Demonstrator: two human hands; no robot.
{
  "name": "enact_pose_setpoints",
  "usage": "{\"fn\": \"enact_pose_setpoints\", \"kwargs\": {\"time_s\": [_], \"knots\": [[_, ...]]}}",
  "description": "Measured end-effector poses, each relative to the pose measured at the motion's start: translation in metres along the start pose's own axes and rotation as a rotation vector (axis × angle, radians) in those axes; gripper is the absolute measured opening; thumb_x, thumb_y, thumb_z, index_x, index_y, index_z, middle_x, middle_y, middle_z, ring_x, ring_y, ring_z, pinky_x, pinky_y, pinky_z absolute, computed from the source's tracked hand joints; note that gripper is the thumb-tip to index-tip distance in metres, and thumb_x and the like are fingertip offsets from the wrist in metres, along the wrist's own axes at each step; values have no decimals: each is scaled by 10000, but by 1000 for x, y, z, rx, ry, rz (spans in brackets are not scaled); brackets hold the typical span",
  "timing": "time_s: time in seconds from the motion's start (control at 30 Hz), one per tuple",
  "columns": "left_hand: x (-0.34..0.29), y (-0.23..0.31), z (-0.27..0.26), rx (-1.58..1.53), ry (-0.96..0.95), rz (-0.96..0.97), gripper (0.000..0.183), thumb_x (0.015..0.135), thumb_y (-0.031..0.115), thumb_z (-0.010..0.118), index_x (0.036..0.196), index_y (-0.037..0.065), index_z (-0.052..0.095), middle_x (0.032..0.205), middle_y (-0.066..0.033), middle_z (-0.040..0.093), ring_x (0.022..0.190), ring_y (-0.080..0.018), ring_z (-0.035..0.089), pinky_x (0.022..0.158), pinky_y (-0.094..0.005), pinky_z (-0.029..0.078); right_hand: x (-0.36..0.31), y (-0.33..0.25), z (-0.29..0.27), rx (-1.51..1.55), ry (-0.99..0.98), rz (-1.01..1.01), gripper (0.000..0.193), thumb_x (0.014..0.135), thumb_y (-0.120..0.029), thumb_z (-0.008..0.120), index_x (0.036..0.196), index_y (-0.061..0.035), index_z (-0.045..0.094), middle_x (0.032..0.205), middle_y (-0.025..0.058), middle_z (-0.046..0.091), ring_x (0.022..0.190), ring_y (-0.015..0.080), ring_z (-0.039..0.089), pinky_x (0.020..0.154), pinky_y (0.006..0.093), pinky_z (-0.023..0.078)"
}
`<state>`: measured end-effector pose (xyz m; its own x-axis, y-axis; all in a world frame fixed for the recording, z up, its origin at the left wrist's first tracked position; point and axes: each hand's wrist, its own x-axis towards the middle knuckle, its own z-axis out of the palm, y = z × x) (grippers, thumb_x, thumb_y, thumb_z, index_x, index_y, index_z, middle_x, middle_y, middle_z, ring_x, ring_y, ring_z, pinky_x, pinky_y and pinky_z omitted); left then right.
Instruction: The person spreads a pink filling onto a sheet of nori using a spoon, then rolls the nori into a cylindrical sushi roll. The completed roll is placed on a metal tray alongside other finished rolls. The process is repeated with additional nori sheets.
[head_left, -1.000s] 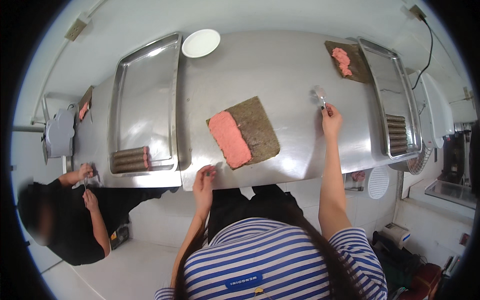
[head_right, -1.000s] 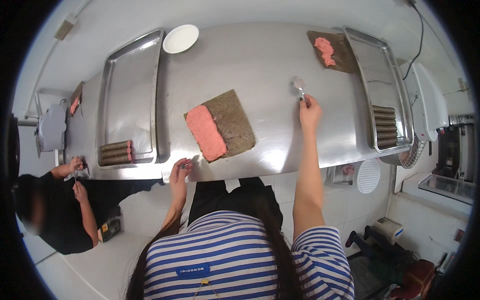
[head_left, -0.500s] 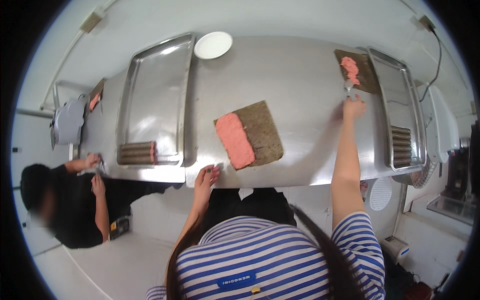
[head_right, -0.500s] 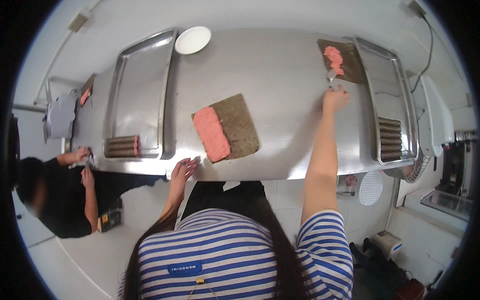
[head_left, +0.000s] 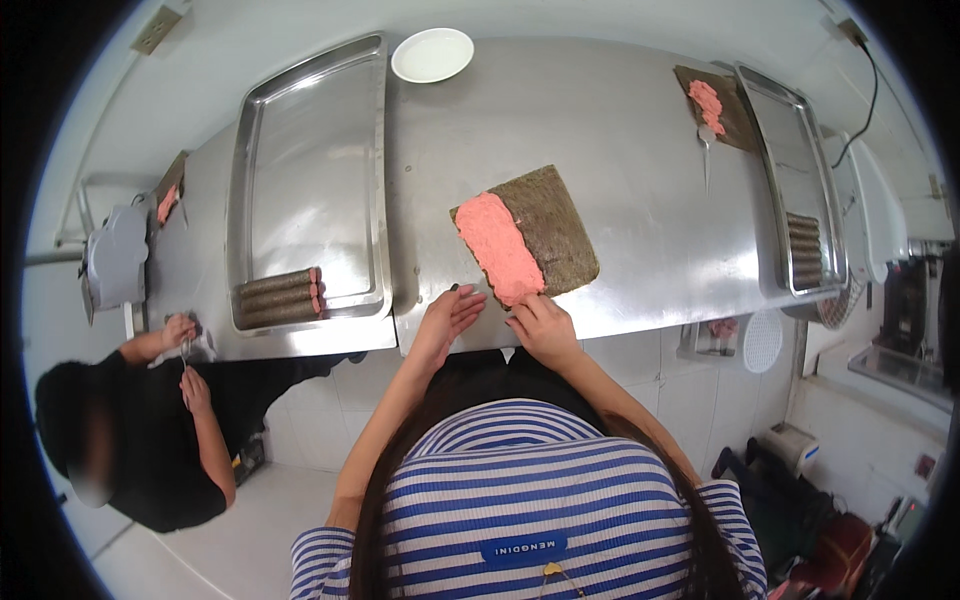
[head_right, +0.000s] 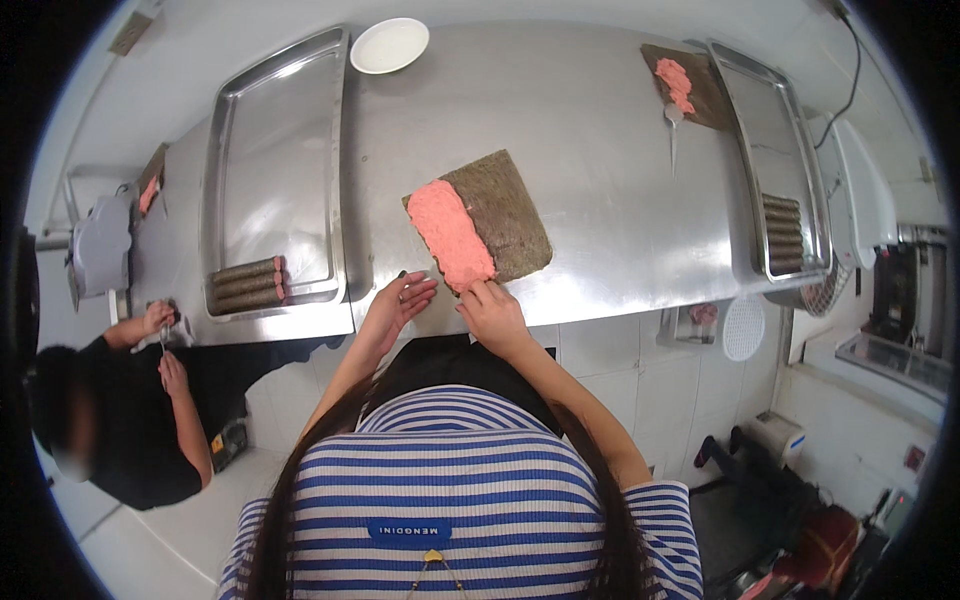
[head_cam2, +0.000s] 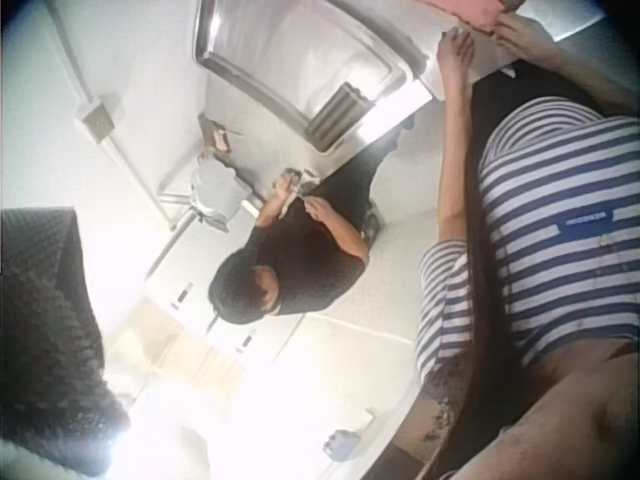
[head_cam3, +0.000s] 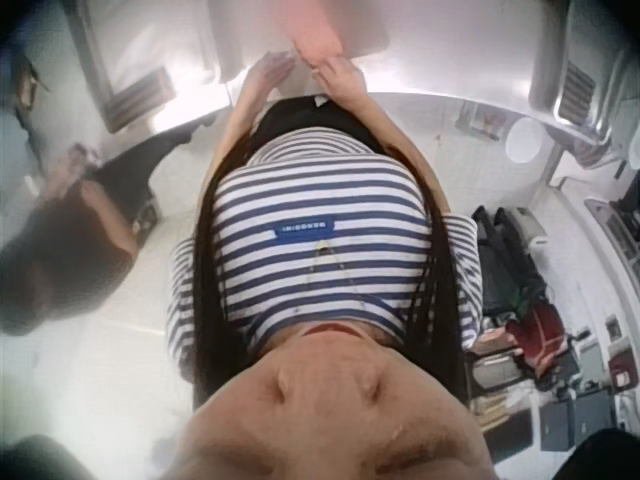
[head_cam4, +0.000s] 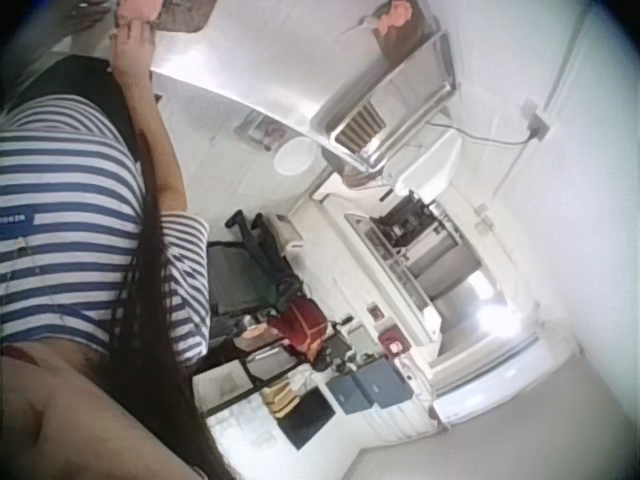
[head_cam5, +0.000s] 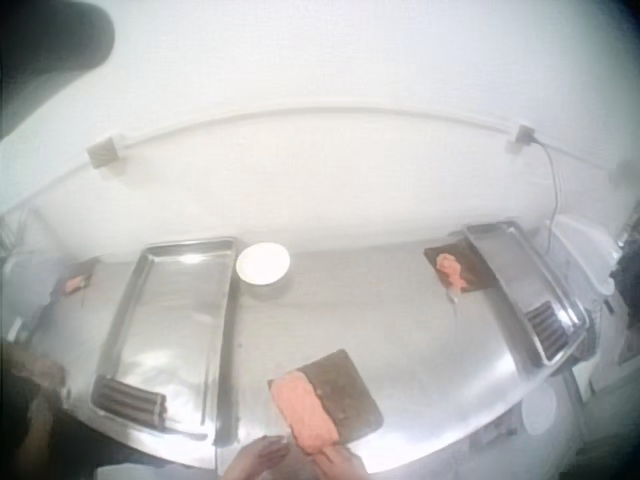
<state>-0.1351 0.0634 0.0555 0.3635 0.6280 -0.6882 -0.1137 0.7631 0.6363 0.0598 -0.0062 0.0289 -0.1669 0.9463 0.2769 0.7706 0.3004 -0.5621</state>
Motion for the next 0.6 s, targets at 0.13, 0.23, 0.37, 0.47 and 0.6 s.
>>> {"fn": "enact_pose_setpoints", "kwargs": {"time_s": [0.13, 0.23, 0.37, 0.47, 0.6], "knots": [[9, 1, -13, -6, -83, -65, 459, 1008, 296, 359, 1310, -46, 411, 1277, -195, 547, 1170, -240, 539, 1014, -328, 411, 1, -14, 17, -118, 68, 79, 150, 775, -126, 667, 864, -38, 585, 861, 81, 510, 746, 260, 572, 599, 369, 509], [12, 8, -18, 10, -153, -113, 463, 1014, 305, 351, 1311, -44, 412, 1300, -195, 533, 1182, -239, 530, 1028, -333, 400, -1, -19, 28, -218, 109, 142, 129, 774, -102, 660, 857, -37, 586, 854, 81, 512, 732, 261, 577, 571, 367, 515], [22, 16, -25, 25, -237, -160, 465, 1022, 306, 327, 1314, -45, 412, 1322, -195, 519, 1206, -246, 515, 1049, -341, 380, 5, -28, 29, -214, 210, 264, 105, 766, -69, 657, 842, -37, 592, 845, 84, 530, 724, 264, 595, 567, 371, 514], [28, 18, -29, 7, -291, -199, 465, 1026, 299, 315, 1323, -48, 406, 1330, -196, 514, 1226, -255, 502, 1060, -343, 368, 7, -31, 31, -127, 290, 383, 99, 747, -48, 667, 821, -35, 602, 827, 84, 554, 697, 269, 608, 577, 373, 508], [32, 25, -25, -40, -337, -246, 449, 1019, 254, 316, 1329, -61, 396, 1353, -193, 495, 1248, -265, 487, 1072, -348, 366, 12, -30, 29, 2, 360, 495, 106, 713, -37, 687, 788, -32, 612, 792, 80, 581, 651, 265, 613, 593, 361, 505]]}}
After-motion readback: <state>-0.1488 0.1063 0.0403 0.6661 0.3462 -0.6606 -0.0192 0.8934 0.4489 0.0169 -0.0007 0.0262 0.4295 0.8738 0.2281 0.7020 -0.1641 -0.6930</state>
